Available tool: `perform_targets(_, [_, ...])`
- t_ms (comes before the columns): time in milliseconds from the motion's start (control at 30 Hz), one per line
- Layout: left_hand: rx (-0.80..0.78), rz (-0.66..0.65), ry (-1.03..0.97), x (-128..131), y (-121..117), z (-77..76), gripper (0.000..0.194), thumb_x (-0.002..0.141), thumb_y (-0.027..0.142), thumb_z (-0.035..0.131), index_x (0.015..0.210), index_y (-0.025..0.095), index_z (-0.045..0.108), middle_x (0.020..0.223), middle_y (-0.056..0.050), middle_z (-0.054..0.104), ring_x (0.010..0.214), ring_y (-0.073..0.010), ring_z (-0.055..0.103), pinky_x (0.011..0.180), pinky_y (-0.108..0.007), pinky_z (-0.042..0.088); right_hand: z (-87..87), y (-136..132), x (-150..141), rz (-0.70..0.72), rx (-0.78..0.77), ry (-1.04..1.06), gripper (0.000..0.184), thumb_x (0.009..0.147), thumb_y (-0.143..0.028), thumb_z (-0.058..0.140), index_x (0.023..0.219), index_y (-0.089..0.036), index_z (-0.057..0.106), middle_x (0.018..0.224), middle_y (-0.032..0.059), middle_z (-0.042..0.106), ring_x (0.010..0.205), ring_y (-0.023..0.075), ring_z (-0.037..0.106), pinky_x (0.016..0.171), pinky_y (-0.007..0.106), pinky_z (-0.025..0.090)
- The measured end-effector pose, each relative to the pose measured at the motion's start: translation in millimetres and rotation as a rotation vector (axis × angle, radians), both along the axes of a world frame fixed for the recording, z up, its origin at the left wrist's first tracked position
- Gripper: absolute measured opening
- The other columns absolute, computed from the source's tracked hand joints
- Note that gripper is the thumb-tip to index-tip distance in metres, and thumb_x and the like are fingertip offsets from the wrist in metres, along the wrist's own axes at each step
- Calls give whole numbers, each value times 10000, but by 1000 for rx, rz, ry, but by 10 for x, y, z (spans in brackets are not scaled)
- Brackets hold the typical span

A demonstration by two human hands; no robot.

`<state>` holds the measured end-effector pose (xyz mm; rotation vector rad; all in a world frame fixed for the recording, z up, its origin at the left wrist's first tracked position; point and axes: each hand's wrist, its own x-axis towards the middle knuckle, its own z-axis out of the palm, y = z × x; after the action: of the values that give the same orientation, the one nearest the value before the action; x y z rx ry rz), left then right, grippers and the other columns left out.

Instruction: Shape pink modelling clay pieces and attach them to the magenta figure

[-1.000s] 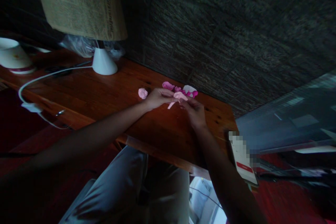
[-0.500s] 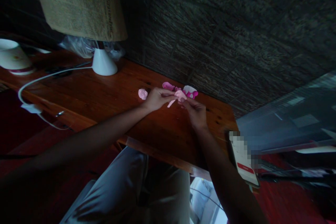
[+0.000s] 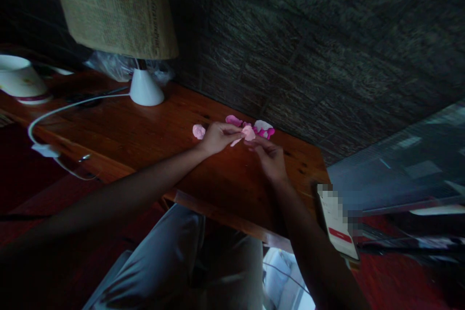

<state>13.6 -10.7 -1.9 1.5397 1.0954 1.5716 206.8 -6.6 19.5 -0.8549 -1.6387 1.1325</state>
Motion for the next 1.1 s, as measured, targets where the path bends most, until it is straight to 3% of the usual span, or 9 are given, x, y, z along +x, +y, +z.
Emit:
perform_targets(267, [52, -18, -32, 29, -66, 58, 336, 748, 472, 852, 892, 169, 830, 900, -70, 825, 820, -191, 748, 819, -322, 589, 27, -4, 7, -4, -4, 26, 277, 773, -444, 818, 1010, -299, 811, 1007, 14, 821, 972, 231, 745, 959, 441, 567])
perform_targets(433, [40, -65, -11, 36, -77, 50, 314, 764, 467, 843, 892, 180, 832, 855, -59, 817, 777, -180, 736, 769, -304, 583, 21, -23, -14, -6, 43, 52, 356, 793, -399, 813, 1140, -332, 767, 962, -7, 810, 951, 209, 739, 976, 433, 561])
perform_targets(567, [34, -115, 26, 25, -74, 27, 275, 811, 441, 813, 917, 187, 829, 819, -42, 805, 753, -179, 731, 732, -300, 581, 7, -25, -19, -27, 66, 48, 339, 797, -409, 801, 1124, -326, 773, 966, -3, 802, 938, 209, 738, 966, 426, 565])
perform_targets(833, [32, -170, 22, 19, -54, 47, 251, 821, 409, 804, 930, 184, 826, 909, -68, 814, 855, -191, 744, 825, -319, 595, -33, 1, -6, -50, 82, 33, 322, 810, -454, 784, 1094, -303, 775, 1011, 12, 805, 961, 217, 739, 981, 432, 563])
perform_targets(1033, [10, -210, 23, 53, -82, 67, 314, 814, 435, 803, 986, 174, 824, 745, -30, 773, 666, -153, 687, 675, -285, 563, -67, 14, -10, -57, 69, 22, 390, 819, -542, 765, 1105, -277, 744, 1078, 38, 801, 1003, 227, 738, 970, 416, 565])
perform_targets(1100, [2, -227, 2, 70, -84, 55, 348, 789, 440, 824, 1008, 170, 816, 783, -33, 784, 667, -150, 685, 672, -286, 563, -69, 14, -19, -73, 69, 23, 400, 809, -553, 770, 1086, -267, 733, 1039, 40, 802, 976, 226, 740, 945, 405, 569])
